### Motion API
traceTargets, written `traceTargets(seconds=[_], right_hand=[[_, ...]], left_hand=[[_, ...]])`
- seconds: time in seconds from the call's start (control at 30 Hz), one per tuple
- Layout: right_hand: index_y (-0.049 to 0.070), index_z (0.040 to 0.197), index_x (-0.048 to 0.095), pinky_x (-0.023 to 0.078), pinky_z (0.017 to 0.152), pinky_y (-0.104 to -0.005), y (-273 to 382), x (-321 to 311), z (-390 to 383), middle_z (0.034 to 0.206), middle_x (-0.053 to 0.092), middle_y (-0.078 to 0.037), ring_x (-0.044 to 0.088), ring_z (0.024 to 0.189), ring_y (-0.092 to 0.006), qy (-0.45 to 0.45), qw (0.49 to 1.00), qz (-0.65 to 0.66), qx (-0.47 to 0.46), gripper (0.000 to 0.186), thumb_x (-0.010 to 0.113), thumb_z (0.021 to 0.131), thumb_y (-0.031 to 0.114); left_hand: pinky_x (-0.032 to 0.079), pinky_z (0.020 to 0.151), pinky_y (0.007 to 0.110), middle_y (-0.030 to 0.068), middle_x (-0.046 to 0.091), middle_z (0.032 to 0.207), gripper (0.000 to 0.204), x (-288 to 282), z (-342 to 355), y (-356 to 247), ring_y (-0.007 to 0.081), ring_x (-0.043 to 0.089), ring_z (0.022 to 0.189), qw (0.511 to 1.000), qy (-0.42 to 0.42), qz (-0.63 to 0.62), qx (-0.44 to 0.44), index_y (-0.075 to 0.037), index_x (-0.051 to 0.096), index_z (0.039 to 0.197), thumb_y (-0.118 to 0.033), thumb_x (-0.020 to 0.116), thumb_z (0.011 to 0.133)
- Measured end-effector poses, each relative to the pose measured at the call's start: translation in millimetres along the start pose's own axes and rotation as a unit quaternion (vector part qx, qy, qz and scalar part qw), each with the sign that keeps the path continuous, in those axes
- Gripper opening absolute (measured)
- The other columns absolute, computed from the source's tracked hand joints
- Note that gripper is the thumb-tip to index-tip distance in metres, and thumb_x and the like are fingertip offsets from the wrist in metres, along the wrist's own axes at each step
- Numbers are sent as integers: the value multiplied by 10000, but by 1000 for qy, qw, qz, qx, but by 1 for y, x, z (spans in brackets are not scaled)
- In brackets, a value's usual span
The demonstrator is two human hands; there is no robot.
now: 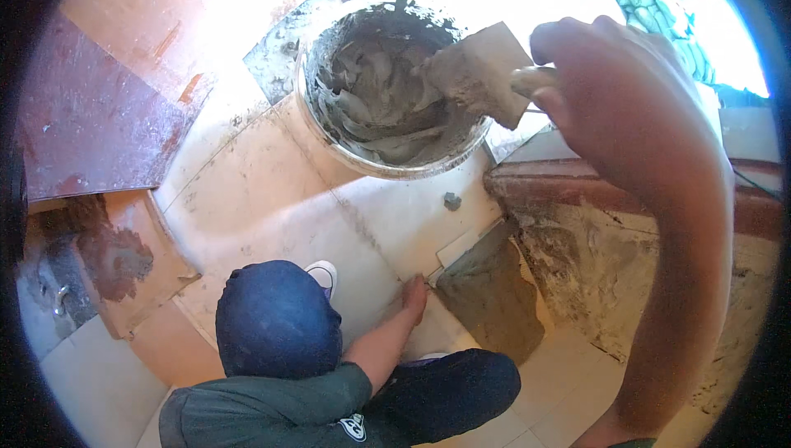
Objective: The person applies mortar to a wall surface with a trowel, places a ceramic tile onto the prepared area, and taps the tile with a rubber mallet to level it.
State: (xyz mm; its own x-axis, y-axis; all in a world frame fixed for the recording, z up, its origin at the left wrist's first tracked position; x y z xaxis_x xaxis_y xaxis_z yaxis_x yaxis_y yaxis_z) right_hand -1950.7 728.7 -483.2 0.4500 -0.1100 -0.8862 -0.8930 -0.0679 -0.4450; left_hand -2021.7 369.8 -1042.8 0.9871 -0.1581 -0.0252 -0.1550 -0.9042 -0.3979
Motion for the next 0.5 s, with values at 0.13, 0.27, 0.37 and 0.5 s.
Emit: traceTargets(seconds=[0.13,0.27,0.37,0.5], right_hand=[[65,1038,682,514,790,-408,33,1,35,851,706,-96,678,812,-256,41,994,-85,-47,198,749,866,138],[62,985,699,531,769,-410,51,-1,56,834,713,-114,696,802,-278,48,986,-151,-56,151,745,865,142],[44,957,710,543,775,-414,49,2,73,827,714,-143,705,800,-309,71,989,-114,-56,187,756,858,196],[16,927,723,554,792,-423,57,22,85,836,724,-167,715,816,-328,24,995,-46,-83,251,762,852,252]], left_hand=[[460,858,481,211,703,923,483,4,6,7,384,655,915,999,-18,2,51,2,691,964,-396,420,992],[454,854,495,231,691,961,481,9,11,15,389,643,914,999,36,6,35,11,678,959,-397,428,991],[455,845,506,226,694,949,481,10,10,16,395,643,898,998,50,-22,-10,10,685,968,-401,436,987],[462,832,502,214,701,919,478,10,6,15,394,648,878,995,51,-82,-12,0,692,942,-411,451,977]])
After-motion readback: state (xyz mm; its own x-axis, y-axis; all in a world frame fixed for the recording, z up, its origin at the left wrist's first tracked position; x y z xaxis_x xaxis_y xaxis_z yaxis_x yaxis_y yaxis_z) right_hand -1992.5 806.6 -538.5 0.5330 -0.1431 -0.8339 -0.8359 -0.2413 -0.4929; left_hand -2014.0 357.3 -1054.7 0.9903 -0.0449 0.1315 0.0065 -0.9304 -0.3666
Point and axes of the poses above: each hand's wrist, its own z-axis towards the middle knuckle, its own x-axis out of the palm, y = z × x, the point moved 6 cm from there along z, towards the middle knuckle
